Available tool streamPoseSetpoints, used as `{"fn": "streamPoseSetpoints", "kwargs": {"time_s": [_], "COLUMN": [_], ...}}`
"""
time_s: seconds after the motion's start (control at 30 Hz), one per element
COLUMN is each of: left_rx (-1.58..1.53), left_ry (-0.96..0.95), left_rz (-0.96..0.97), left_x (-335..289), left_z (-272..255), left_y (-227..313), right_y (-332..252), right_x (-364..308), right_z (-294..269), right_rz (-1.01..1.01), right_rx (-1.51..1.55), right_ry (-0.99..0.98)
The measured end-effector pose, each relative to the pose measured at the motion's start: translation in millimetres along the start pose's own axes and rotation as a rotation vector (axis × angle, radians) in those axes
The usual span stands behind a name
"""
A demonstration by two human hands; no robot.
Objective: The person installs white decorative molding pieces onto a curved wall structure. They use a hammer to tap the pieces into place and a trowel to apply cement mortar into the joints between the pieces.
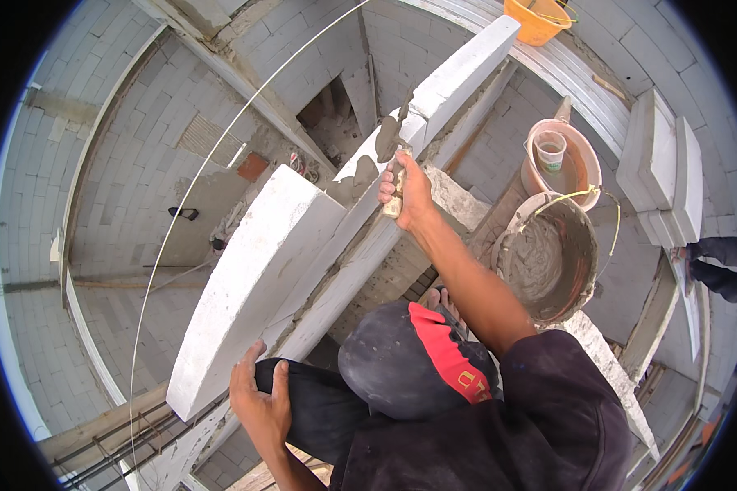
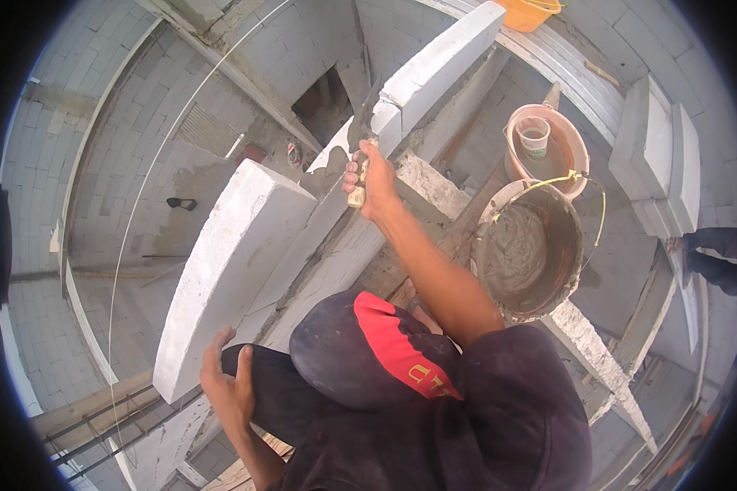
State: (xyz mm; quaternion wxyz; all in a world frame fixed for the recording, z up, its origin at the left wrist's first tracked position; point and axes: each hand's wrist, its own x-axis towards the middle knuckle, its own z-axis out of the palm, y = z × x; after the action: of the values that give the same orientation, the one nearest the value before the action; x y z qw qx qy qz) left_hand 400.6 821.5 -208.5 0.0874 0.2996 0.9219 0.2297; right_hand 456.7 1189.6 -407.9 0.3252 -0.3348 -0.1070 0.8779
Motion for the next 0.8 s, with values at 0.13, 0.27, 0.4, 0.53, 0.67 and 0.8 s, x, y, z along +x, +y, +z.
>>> {"fn": "streamPoseSetpoints", "kwargs": {"time_s": [0.13,0.27,0.4,0.53,0.67,0.8], "left_rx": [0.037,0.068,0.032,0.037,0.038,0.031], "left_ry": [-0.036,-0.045,-0.096,-0.063,-0.025,-0.027], "left_rz": [0.002,-0.049,-0.075,-0.066,0.016,0.019], "left_x": [7.3,6.2,13.7,6.4,9.1,10.2], "left_z": [4.2,-0.3,1.6,-0.2,3.3,4.0], "left_y": [1.6,-0.8,7.9,0.9,-4.9,-4.1], "right_y": [-33.6,-60.7,-67.2,-67.8,-105.5,-95.6], "right_x": [36.9,34.8,68.7,28.1,22.9,-6.1], "right_z": [0.2,4.3,-41.4,-6.9,-44.6,-36.1], "right_rz": [-0.014,-0.135,-0.031,-0.072,-0.607,-0.702], "right_rx": [0.147,0.104,0.179,-0.159,-1.192,-1.821], "right_ry": [0.050,-0.148,-0.115,0.016,0.208,0.450]}}
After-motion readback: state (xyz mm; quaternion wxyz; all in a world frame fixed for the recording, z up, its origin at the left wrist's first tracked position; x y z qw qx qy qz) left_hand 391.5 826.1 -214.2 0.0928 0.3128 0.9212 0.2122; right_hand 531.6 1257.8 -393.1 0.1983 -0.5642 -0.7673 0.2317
